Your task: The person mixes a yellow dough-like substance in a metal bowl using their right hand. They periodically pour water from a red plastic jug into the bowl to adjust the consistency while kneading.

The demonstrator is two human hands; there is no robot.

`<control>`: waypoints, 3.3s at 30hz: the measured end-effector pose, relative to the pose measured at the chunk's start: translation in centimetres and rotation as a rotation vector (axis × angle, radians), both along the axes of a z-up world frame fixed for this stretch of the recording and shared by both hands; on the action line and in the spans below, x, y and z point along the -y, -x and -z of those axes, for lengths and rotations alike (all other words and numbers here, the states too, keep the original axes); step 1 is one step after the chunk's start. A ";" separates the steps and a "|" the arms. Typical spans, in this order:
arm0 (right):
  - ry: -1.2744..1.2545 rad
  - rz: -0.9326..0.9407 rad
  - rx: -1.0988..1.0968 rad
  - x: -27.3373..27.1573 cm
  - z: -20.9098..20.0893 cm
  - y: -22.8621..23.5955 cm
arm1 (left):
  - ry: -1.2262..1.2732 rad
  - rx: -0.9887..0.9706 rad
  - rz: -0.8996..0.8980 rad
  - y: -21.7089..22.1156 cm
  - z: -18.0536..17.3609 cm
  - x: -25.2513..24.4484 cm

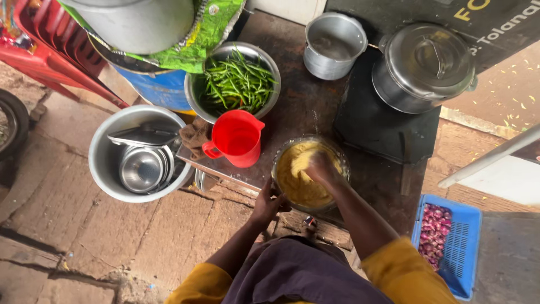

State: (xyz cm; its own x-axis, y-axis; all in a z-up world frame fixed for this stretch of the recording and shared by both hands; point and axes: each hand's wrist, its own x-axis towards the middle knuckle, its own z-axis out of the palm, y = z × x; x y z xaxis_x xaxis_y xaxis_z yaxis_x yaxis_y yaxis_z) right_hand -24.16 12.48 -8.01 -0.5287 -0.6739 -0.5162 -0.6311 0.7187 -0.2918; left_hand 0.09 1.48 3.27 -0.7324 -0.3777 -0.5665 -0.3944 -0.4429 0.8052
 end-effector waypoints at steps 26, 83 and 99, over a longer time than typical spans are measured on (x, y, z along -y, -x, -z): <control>-0.008 -0.145 0.000 -1.1 -1.6 -0.6 | 0.108 0.012 0.005 0.9 2.1 0.8; 0.416 -0.456 -0.298 6.1 -2.8 4.7 | 0.192 -0.167 -0.341 1.9 1.4 -1.4; 0.307 -0.432 -0.247 2.3 0.9 3.1 | 0.189 -0.118 -0.414 1.0 1.1 -3.1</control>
State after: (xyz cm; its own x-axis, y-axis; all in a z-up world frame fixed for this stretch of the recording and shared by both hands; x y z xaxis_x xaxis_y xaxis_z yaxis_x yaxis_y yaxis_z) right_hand -27.26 10.16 -8.96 -0.2527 -0.9543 -0.1597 -0.9240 0.2870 -0.2527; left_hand -0.90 4.62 2.16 -0.5539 -0.7399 -0.3817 -0.1164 -0.3852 0.9155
